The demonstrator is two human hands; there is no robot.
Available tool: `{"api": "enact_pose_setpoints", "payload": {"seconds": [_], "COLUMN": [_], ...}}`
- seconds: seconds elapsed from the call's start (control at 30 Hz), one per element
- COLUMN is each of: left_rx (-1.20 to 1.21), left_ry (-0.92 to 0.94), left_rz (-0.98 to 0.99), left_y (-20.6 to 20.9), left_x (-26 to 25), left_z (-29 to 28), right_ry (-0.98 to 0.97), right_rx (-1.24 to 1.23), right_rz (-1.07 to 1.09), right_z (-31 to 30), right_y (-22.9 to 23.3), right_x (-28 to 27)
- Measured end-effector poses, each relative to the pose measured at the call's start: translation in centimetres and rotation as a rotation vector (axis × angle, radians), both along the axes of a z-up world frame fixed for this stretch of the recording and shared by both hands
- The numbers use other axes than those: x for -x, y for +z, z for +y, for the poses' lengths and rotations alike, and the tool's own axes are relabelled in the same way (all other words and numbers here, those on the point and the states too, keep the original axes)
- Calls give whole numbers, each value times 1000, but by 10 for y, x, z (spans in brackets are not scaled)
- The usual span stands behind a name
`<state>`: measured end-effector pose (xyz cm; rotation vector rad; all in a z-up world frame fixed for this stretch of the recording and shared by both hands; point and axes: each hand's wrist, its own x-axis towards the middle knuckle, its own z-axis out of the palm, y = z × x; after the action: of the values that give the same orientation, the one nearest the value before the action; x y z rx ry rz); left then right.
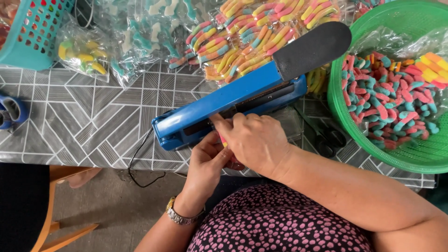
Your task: Manually filling small plastic bags with gummy candies and sealing them using a heat sealer.
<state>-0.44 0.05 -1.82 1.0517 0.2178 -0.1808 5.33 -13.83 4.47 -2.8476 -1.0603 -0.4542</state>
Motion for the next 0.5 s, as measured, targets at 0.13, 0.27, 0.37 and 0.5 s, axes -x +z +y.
{"api": "enact_pose_setpoints", "payload": {"seconds": [0.13,0.27,0.37,0.5], "left_rx": [-38,32,-5,31], "left_ry": [-5,-10,-11,7], "left_rz": [-2,7,-14,-29], "left_y": [9,4,18,32], "left_x": [-1,-2,-4,-9], "left_z": [1,0,0,0], "right_ry": [47,-25,-100,-155], "right_rx": [-74,-59,-39,-17], "right_rz": [86,-68,-39,-188], "right_z": [1,-14,-29,-43], "right_y": [2,-7,-12,-8], "right_x": [-3,-2,-3,-2]}}
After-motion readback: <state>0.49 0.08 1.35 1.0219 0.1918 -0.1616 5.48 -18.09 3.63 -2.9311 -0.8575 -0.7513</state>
